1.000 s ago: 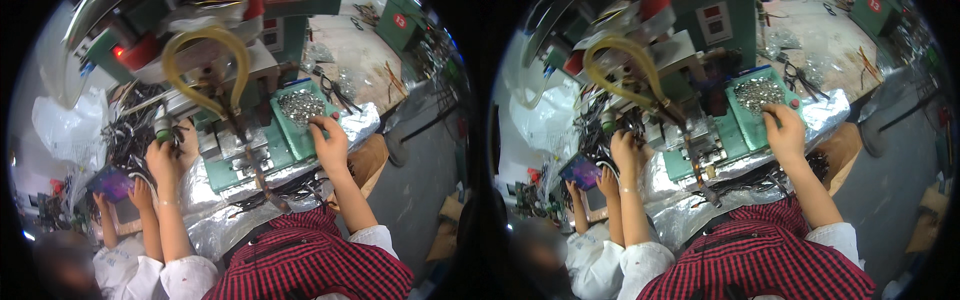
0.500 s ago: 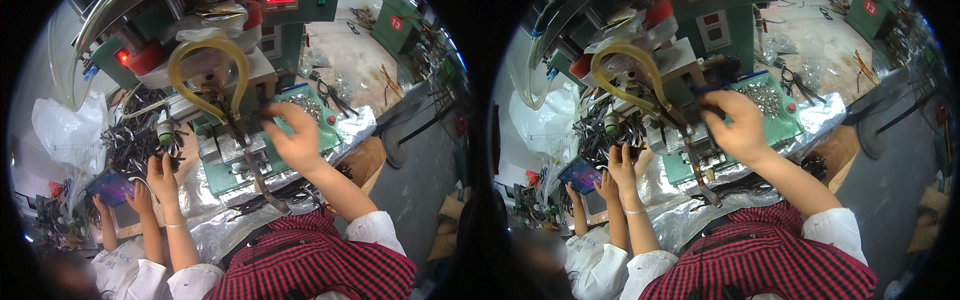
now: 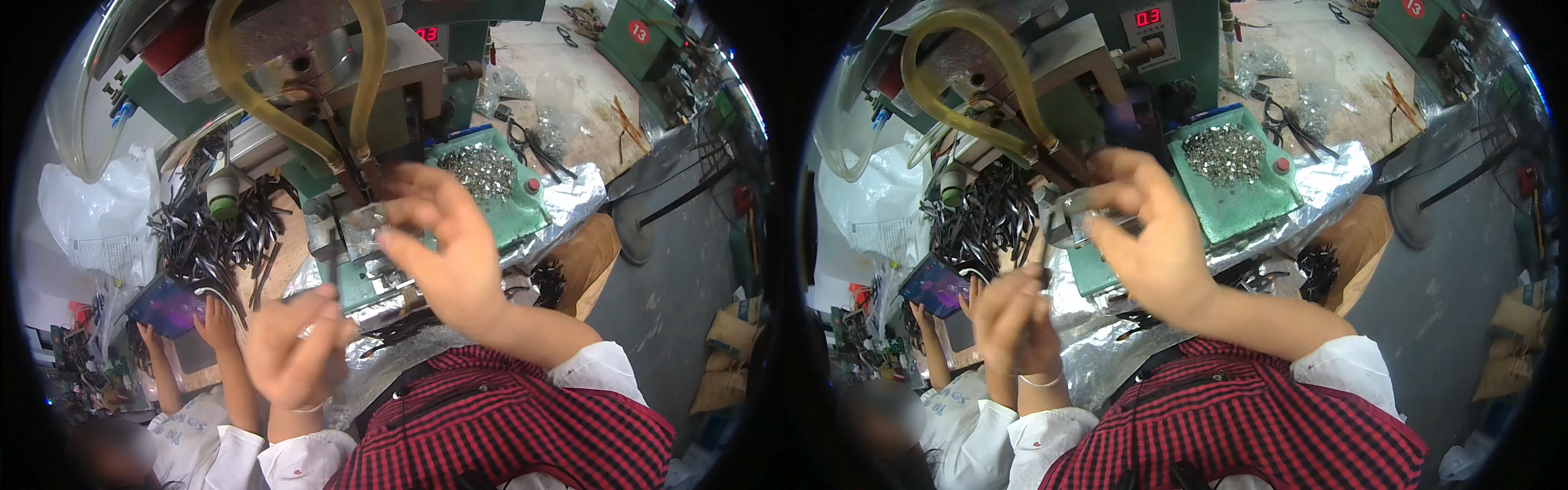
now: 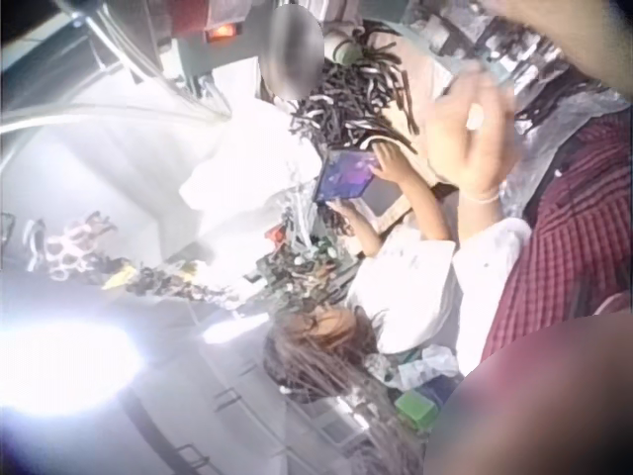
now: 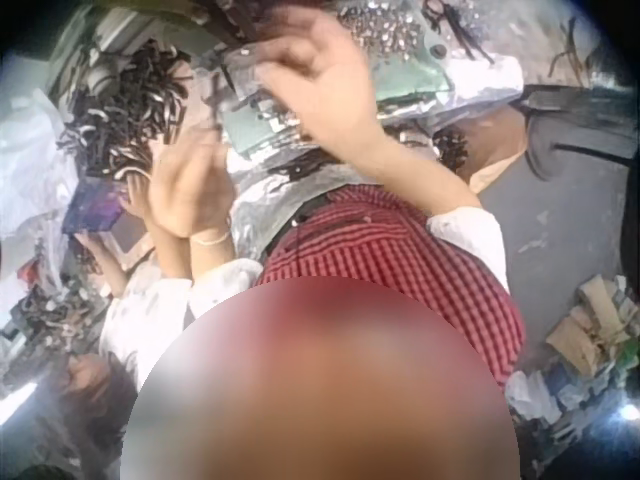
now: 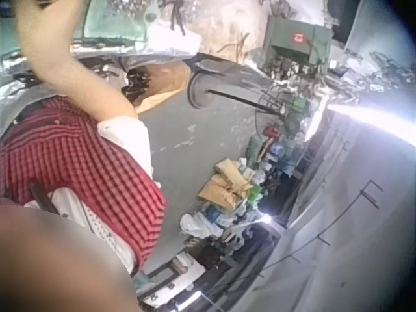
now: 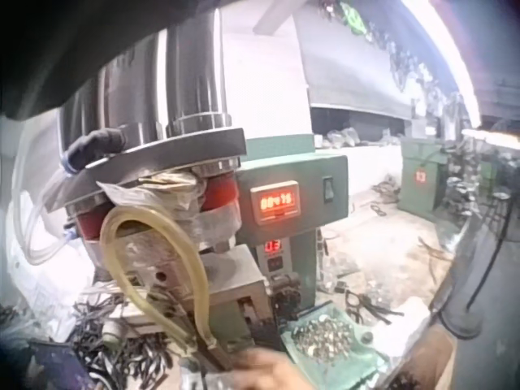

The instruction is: The person repeatedly picks small metal components from a tray and places them into a press machine, then removes the assembled pieces. The process is continuous and repetitive, with the person handling components one at a time.

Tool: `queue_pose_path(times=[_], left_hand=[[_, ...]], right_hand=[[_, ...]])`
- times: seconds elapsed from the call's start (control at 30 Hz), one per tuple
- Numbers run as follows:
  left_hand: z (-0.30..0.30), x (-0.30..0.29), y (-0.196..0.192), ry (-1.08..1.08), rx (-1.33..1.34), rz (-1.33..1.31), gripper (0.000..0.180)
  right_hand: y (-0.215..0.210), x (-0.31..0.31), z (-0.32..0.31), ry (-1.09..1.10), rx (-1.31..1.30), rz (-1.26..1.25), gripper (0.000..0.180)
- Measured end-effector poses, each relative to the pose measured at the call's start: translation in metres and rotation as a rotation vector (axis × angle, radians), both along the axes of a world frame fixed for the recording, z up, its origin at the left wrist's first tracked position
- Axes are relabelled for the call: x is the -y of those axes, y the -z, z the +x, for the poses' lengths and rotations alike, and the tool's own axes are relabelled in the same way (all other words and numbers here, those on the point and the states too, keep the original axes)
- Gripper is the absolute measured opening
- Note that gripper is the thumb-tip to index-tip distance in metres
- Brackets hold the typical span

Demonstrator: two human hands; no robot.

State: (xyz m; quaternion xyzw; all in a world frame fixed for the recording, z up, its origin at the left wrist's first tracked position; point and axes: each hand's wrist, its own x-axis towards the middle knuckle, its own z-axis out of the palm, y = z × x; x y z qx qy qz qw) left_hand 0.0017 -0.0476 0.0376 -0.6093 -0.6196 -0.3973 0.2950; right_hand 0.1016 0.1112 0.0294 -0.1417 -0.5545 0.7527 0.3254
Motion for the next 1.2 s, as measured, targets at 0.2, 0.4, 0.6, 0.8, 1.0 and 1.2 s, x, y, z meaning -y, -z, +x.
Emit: queue_pose_path(times=[0.2,0.4,0.6,0.8,1.0,1.2], left_hand=[[0.008,-0.022,-0.001,0.129,-0.040,-0.170,0.025],[-0.021,0.003,-0.004,-0.006,0.304,0.231,0.016],[-0.057,-0.037,-0.025,-0.110,0.266,0.334,0.013],[-0.040,0.015,-0.017,-0.114,0.156,0.185,0.021],[-0.034,0.042,0.035,-0.057,0.757,0.399,0.018],[-0.034,0.021,0.015,-0.111,0.255,0.222,0.016]], right_hand=[[-0.009,-0.030,0.009,0.004,-0.115,0.128,0.025],[0.102,-0.105,0.069,0.363,0.688,0.566,0.013],[0.110,-0.097,0.058,0.443,0.689,1.181,0.012],[0.115,-0.100,0.056,0.490,0.600,1.215,0.009],[0.093,-0.107,0.054,0.303,0.289,0.376,0.018],[0.031,-0.049,-0.004,0.294,0.000,0.659,0.012]])
